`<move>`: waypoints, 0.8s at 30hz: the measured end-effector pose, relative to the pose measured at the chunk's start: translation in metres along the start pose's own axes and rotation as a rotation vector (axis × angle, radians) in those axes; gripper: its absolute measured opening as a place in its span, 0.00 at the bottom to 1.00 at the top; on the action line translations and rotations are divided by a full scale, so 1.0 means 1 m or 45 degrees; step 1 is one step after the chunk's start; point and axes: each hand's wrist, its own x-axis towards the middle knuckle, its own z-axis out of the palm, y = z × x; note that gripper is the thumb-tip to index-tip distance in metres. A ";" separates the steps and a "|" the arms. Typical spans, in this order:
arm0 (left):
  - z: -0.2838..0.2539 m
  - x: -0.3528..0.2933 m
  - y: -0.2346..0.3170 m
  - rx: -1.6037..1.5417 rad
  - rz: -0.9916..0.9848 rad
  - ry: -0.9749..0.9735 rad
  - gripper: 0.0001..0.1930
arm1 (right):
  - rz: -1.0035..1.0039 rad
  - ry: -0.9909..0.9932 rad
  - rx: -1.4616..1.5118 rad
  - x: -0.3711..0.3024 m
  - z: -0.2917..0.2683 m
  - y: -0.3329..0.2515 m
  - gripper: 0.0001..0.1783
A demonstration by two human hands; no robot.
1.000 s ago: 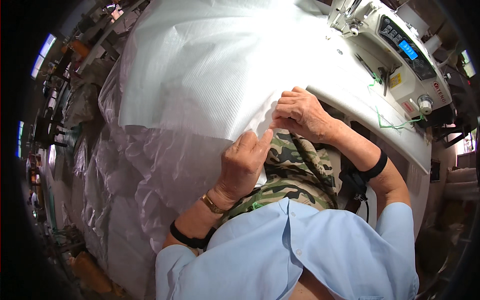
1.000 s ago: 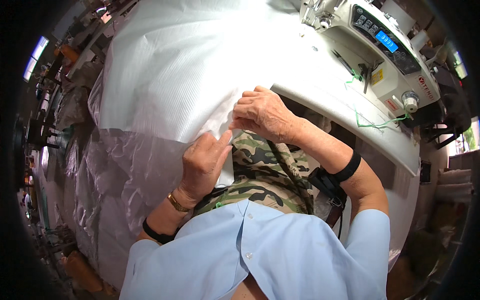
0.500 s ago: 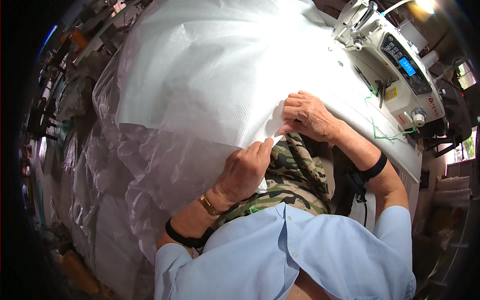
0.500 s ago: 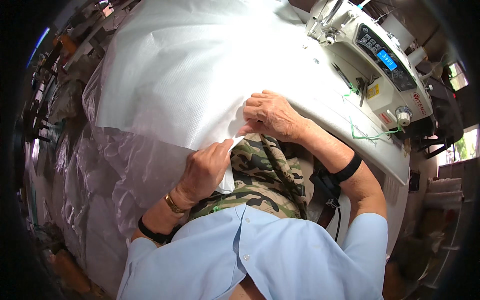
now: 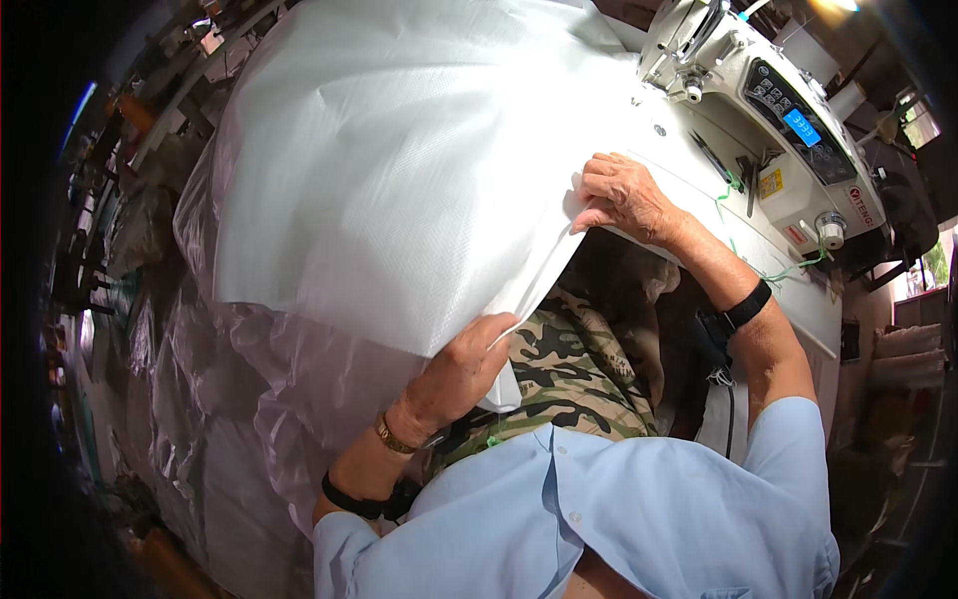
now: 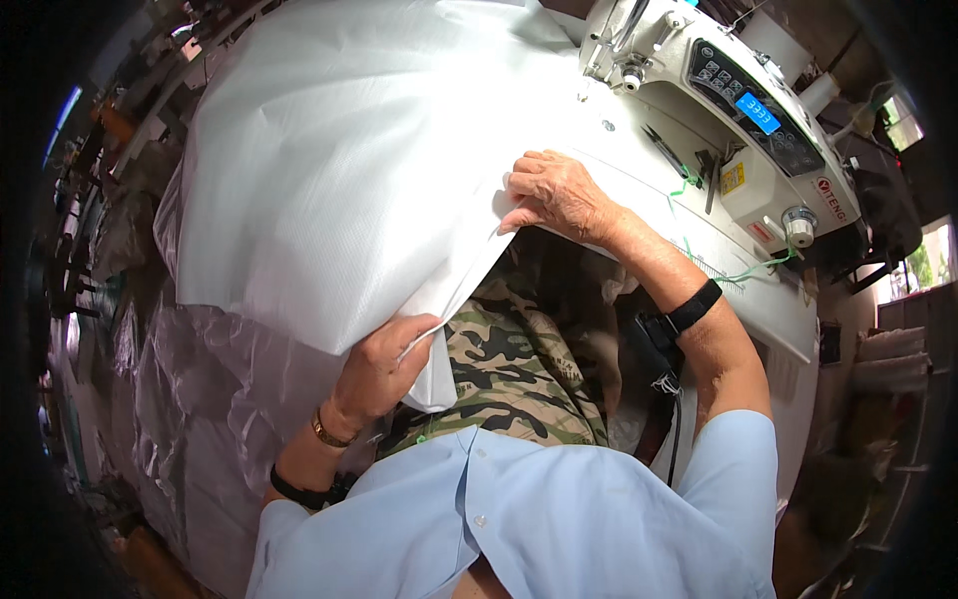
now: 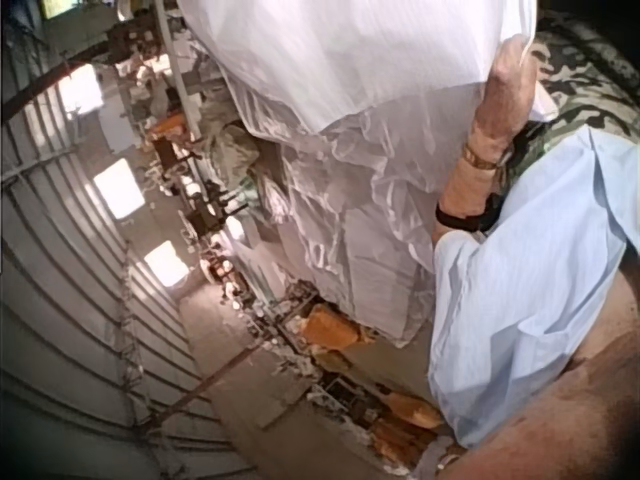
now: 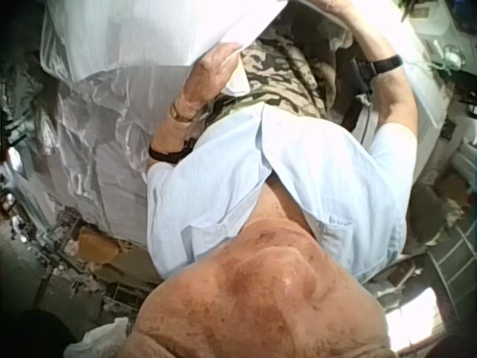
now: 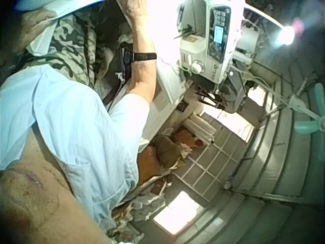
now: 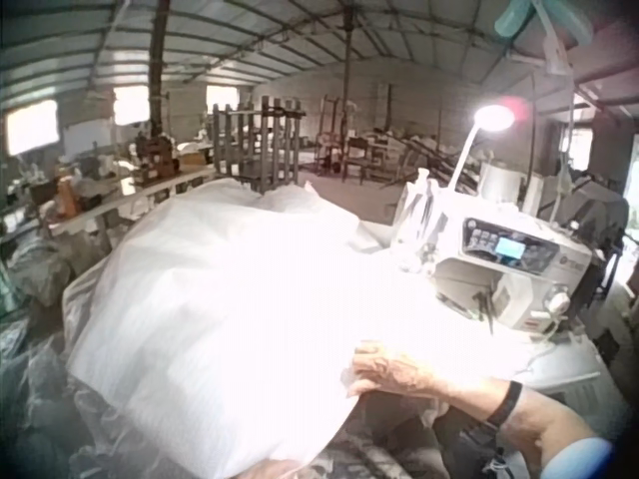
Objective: The recorder uses an industrial sewing machine to join edges of large white plastic or synthetic fabric sheets.
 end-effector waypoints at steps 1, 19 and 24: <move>0.001 -0.001 -0.001 -0.020 -0.015 -0.006 0.12 | 0.022 -0.005 0.009 0.000 -0.001 0.004 0.27; 0.043 0.005 -0.007 0.433 0.368 -0.461 0.12 | 0.399 0.351 -0.331 -0.013 -0.008 0.066 0.31; 0.052 0.016 -0.015 0.335 0.383 -0.476 0.06 | 0.719 0.253 -0.374 -0.021 -0.002 0.056 0.30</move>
